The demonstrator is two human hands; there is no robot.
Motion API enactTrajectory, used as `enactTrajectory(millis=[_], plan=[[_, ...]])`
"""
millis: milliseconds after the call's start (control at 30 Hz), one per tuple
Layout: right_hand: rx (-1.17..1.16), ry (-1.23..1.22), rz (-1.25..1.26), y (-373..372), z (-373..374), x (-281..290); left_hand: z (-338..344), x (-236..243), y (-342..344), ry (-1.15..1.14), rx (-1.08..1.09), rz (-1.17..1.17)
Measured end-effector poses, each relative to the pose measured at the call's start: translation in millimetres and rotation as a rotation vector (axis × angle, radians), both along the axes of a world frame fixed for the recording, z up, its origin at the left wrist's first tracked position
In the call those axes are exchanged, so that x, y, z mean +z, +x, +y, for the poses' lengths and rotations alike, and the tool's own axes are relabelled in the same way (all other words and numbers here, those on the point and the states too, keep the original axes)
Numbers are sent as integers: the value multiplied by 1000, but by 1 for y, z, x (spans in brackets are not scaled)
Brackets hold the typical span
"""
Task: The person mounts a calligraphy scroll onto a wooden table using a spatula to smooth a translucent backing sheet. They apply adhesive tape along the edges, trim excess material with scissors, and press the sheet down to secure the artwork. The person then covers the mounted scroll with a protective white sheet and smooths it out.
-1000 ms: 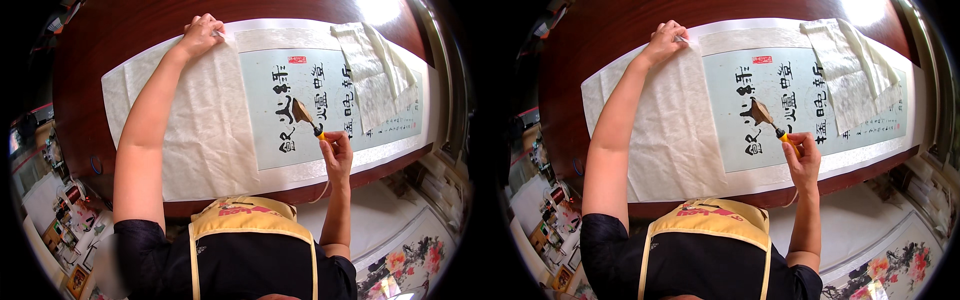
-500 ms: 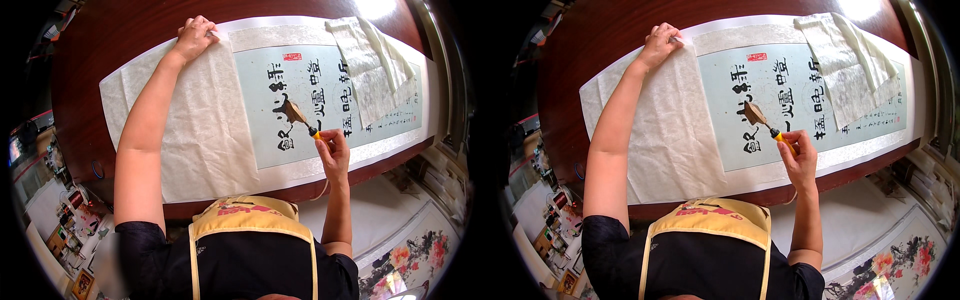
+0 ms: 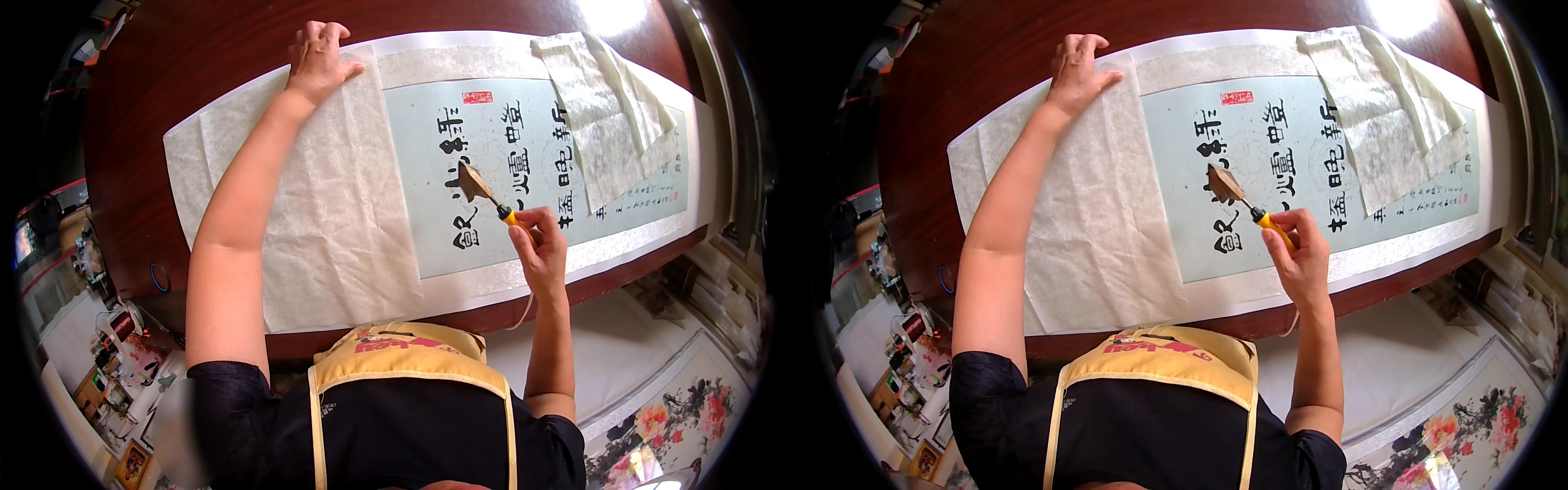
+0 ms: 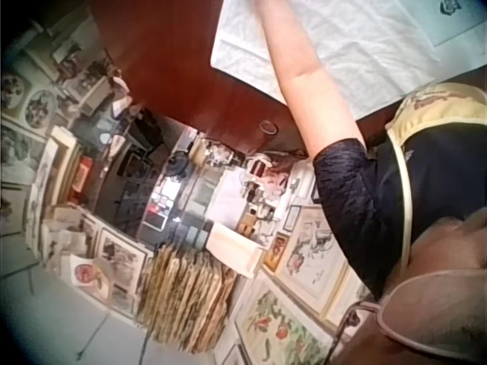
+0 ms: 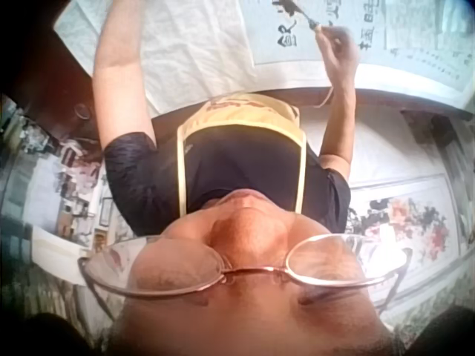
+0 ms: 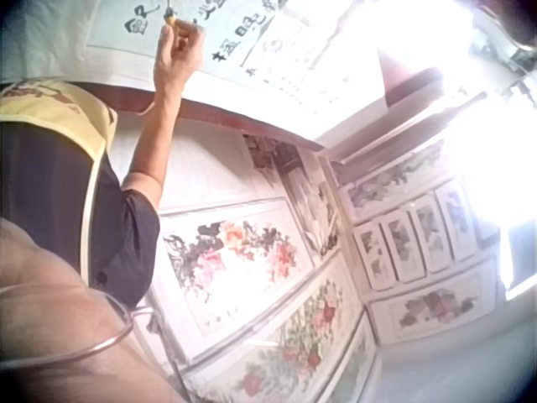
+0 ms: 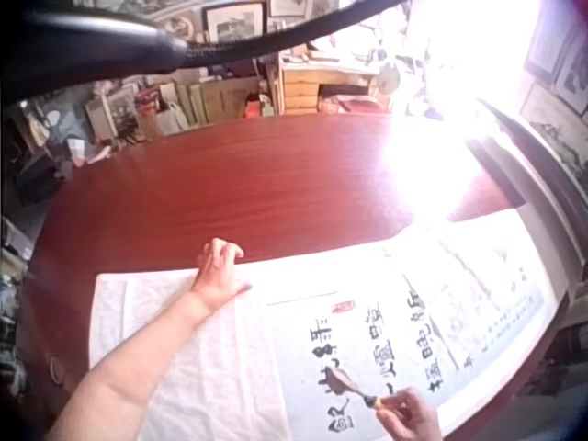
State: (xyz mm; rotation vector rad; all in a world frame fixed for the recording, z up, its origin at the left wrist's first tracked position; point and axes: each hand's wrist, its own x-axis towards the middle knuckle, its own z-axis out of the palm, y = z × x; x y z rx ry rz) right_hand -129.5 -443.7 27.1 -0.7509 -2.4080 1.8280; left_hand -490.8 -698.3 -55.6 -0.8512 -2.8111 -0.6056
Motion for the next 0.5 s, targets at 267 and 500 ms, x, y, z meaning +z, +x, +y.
enactTrajectory(millis=[267, 500], plan=[[235, 527, 186, -85, -29, 15, 6, 0, 24, -86, -68, 19], [352, 673, 80, -162, -74, 0, -3, -4, 17, 211, -142, -109]])
